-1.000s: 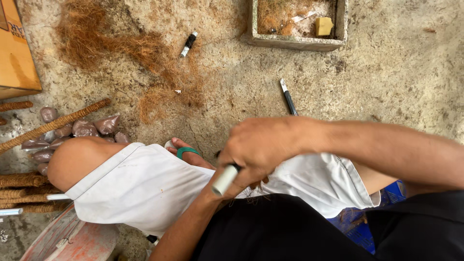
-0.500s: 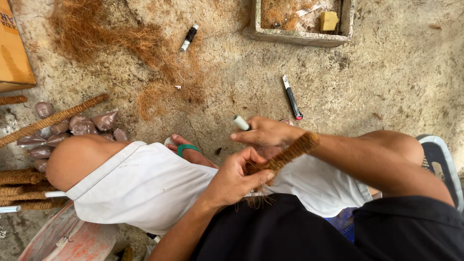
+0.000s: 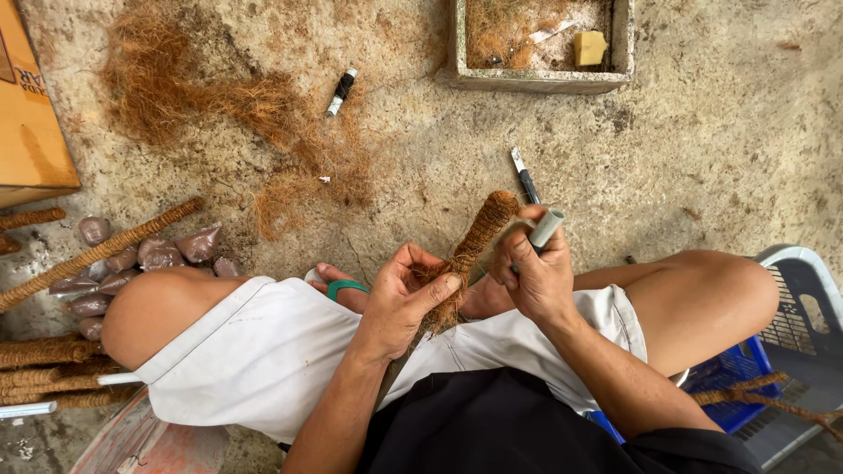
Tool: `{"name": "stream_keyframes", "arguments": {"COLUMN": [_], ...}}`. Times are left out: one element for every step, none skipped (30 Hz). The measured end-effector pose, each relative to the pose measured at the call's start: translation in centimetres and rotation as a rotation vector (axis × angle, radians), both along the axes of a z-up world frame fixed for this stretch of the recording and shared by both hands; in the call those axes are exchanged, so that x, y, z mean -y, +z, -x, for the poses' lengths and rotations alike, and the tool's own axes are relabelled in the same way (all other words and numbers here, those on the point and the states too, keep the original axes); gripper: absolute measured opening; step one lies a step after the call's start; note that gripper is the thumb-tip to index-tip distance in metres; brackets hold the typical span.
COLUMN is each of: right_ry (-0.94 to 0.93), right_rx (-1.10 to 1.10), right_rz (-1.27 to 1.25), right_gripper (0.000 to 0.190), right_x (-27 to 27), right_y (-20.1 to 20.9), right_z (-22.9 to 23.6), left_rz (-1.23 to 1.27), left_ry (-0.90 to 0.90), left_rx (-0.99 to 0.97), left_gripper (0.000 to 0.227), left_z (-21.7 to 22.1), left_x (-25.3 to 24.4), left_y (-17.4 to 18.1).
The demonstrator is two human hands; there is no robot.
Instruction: The person sits cross-legged and wraps brown fibrous material around a long stick to create a broom handle. They use a small cylindrical tool to press and secure the fibers as they wrap. The person occasionally picks up more fibers from the floor to continue the wrapping process.
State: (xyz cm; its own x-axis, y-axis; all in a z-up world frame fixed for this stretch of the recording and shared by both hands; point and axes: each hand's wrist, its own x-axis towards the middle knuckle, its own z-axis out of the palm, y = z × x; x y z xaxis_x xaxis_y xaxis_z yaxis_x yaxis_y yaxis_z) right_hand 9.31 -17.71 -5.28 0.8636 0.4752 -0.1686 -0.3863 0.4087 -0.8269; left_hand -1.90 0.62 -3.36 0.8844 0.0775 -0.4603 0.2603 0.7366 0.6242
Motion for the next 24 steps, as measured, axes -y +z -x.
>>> {"name": "stream_keyframes", "arguments": {"right_ry": [-0.023, 0.032, 0.088, 0.148, 0.19, 0.226, 0.262, 0.293, 0.324, 0.359, 0.345, 0.332, 0.318, 0.31, 0.301, 0.291, 0.279, 0.269, 0.26, 0.271, 0.283, 0.301, 0.319, 0.341], "right_rx": [0.023, 0.025, 0.026, 0.021, 0.038, 0.057, 0.077, 0.132, 0.186, 0.239, 0.217, 0.194, 0.172, 0.097, 0.022, -0.05, -0.094, -0.14, -0.185, -0.213, -0.242, -0.268, -0.246, -0.224], "right_rz": [-0.014, -0.111, -0.207, -0.303, -0.28, -0.255, -0.231, -0.109, 0.012, 0.132, 0.065, 0.0, -0.065, -0.142, -0.22, -0.299, -0.262, -0.225, -0.188, -0.097, -0.006, 0.083, 0.133, 0.182], "right_gripper": [0.027, 0.026, 0.029, 0.035, 0.038, 0.041, 0.044, 0.045, 0.046, 0.048, 0.047, 0.047, 0.048, 0.044, 0.041, 0.038, 0.037, 0.037, 0.037, 0.03, 0.025, 0.022, 0.024, 0.033], "right_x": [-0.1, -0.1, 0.2, 0.3, 0.5, 0.9, 1.2, 1.4, 1.8, 1.9, 1.9, 1.8, 1.8, 1.8, 1.9, 1.9, 1.9, 1.9, 2.0, 1.9, 1.9, 1.8, 1.7, 1.7], "right_y": [0.3, 0.6, 1.0, 1.2, 1.3, 1.5, 1.6, 1.6, 1.7, 1.6, 1.5, 1.4, 1.3, 1.2, 1.1, 1.0, 0.8, 0.7, 0.5, 0.2, 0.0, -0.3, -0.4, -0.4], "right_z": [0.1, 0.0, -0.2, -0.2, -0.2, -0.2, -0.2, -0.4, -0.8, -1.1, -1.0, -0.9, -0.8, -0.7, -0.6, -0.7, -0.7, -0.6, -0.5, -0.4, -0.4, -0.4, -0.3, -0.2], "left_rz": [-0.016, -0.033, -0.051, -0.053, -0.056, -0.057, -0.055, -0.05, -0.046, -0.051, -0.056, -0.06, -0.04, -0.019, 0.001, -0.022, -0.045, -0.069, -0.046, -0.023, -0.001, 0.008, 0.017, 0.026], "left_ry": [0.001, 0.007, 0.013, 0.015, 0.016, 0.012, 0.019, 0.022, 0.024, 0.025, 0.026, 0.028, 0.039, 0.052, 0.066, 0.065, 0.064, 0.066, 0.056, 0.046, 0.036, 0.041, 0.045, 0.053], "left_rx": [0.016, 0.031, 0.046, 0.047, 0.048, 0.051, 0.052, 0.055, 0.057, 0.062, 0.068, 0.074, 0.064, 0.051, 0.038, 0.05, 0.062, 0.073, 0.049, 0.025, 0.001, 0.001, 0.001, 0.0], "left_gripper": [0.029, 0.031, 0.032, 0.033, 0.034, 0.035, 0.035, 0.035, 0.035, 0.035, 0.034, 0.034, 0.034, 0.034, 0.033, 0.033, 0.032, 0.032, 0.032, 0.032, 0.032, 0.031, 0.031, 0.031], "left_z": [-0.1, -0.2, -0.3, -0.3, -0.2, -0.2, -0.2, -0.2, -0.3, -0.3, -0.4, -0.4, -0.5, -0.5, -0.5, -0.6, -0.7, -0.6, -0.6, -0.7, -0.8, -0.9, -1.1, -1.3], "left_x": [-0.1, -0.2, -0.3, -0.3, -0.3, -0.3, -0.3, -0.3, -0.3, -0.3, -0.3, -0.3, -0.4, -0.5, -0.5, -0.6, -0.7, -0.6, -0.6, -0.5, -0.3, -0.2, 0.0, 0.3], "left_y": [0.0, 0.1, 0.1, 0.2, 0.2, 0.2, 0.2, 0.2, 0.2, 0.2, 0.2, 0.1, 0.0, 0.0, 0.0, -0.1, -0.1, -0.1, -0.2, -0.2, -0.3, -0.4, -0.5, -0.7]}}
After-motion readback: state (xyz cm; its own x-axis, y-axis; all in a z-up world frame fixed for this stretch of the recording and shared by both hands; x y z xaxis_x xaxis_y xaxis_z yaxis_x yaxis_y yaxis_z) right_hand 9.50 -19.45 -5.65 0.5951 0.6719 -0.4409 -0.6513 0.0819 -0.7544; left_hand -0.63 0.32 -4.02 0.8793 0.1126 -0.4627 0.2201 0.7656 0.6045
